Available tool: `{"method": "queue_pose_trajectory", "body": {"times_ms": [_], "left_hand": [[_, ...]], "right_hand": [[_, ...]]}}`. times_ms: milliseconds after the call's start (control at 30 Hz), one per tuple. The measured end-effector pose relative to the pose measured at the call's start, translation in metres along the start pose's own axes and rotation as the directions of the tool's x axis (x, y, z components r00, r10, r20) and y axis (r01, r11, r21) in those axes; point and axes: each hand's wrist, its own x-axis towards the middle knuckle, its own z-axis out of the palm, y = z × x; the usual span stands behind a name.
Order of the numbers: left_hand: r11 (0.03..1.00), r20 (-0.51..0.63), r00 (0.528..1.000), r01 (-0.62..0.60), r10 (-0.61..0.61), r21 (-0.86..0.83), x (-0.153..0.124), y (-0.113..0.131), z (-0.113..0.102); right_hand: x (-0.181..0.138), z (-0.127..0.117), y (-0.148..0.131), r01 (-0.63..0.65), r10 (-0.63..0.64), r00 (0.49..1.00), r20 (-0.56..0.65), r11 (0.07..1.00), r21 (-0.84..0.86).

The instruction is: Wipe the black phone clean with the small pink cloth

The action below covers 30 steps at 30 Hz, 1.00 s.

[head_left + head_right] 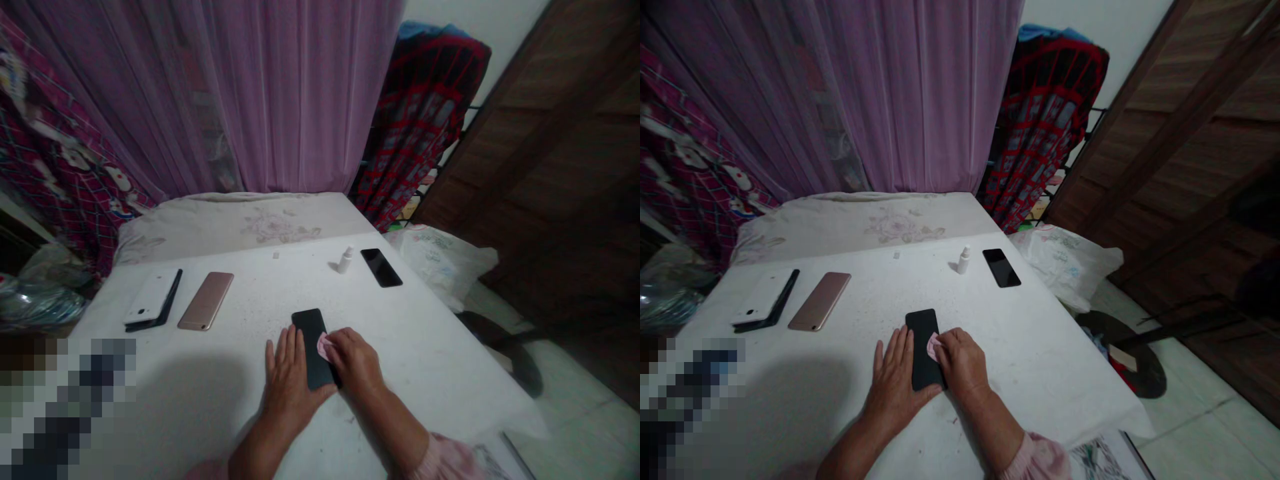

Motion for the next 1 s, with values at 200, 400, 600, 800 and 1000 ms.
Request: {"method": "queue_pose_trajectory", "body": {"times_ms": [200, 400, 600, 800, 1000], "left_hand": [[0.999, 0.152, 0.988, 0.004, -0.011, 0.045, 0.006, 0.007, -0.006], [0.999, 0.191, 0.982, 0.0, -0.007, 0.036, 0.011, 0.005, -0.014], [0.999, 0.18, 0.983, -0.028, 0.023, 0.026, 0.011, 0.001, -0.01], [0.999, 0.203, 0.978, -0.04, 0.035, 0.022, 0.012, 0.001, -0.01], [0.994, 0.38, 0.918, -0.107, 0.109, -0.028, 0.034, -0.014, -0.032]], "right_hand": [[0.047, 0.008, -0.004, -0.065, 0.068, 0.997, 0.03, 0.995, -0.081], [0.082, 0.013, -0.007, -0.12, 0.122, 0.992, 0.023, 0.99, -0.079], [0.031, 0.006, 0.0, -0.078, 0.077, 0.997, 0.032, 0.997, 0.021], [0.028, 0.004, 0.002, -0.099, 0.097, 0.993, 0.064, 0.995, 0.025], [0.09, 0.011, 0.002, -0.157, 0.16, 0.986, 0.036, 0.984, -0.084]]}}
